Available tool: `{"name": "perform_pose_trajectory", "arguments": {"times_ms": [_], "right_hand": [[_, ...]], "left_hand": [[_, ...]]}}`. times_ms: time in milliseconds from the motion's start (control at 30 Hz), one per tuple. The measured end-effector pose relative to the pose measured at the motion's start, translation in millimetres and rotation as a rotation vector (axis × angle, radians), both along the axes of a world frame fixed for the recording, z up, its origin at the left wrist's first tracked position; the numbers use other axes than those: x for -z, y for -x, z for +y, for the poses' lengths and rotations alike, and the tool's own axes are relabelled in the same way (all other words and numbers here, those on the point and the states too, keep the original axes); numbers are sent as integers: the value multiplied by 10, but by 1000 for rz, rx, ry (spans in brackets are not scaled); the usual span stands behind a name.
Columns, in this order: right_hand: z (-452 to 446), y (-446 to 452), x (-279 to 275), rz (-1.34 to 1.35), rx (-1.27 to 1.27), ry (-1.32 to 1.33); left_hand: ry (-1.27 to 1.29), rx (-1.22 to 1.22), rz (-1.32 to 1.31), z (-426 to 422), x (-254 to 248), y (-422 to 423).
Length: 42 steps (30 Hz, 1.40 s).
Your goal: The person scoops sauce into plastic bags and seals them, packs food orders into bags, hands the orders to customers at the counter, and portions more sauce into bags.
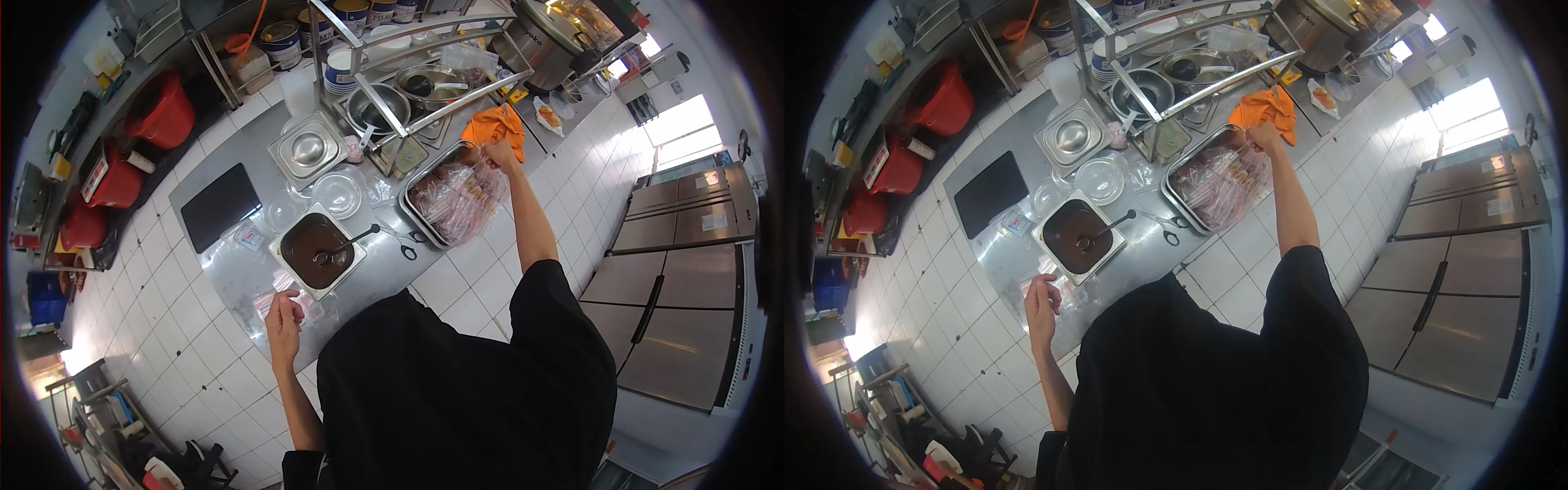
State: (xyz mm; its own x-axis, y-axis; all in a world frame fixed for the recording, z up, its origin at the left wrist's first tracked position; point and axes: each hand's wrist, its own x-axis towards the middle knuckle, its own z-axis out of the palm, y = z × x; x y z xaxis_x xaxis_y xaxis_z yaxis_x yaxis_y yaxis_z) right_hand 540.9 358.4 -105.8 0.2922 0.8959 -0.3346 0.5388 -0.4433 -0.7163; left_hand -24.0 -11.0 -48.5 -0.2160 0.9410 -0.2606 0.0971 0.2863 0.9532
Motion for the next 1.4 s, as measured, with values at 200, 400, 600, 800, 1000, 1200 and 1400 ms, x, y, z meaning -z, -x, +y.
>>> {"name": "perform_pose_trajectory", "arguments": {"times_ms": [200,400,600,800,1000,1200,1400], "right_hand": [[-46,83,63,96,137,74],[-101,168,67,-115,78,11],[-82,153,165,-144,41,60],[318,-595,1071,-1085,-782,-434],[175,-134,328,-384,-250,287],[-416,875,-256,-916,-147,-464],[-1842,2478,-600,-110,-718,-322]], "left_hand": [[0,-19,-14,-45,46,19],[7,-3,16,-37,38,34],[0,-30,-32,-45,76,72],[-8,-6,289,-82,309,159],[111,-168,604,-364,579,274],[-47,29,811,-456,952,-58],[-133,-101,932,-335,1253,-220]]}}
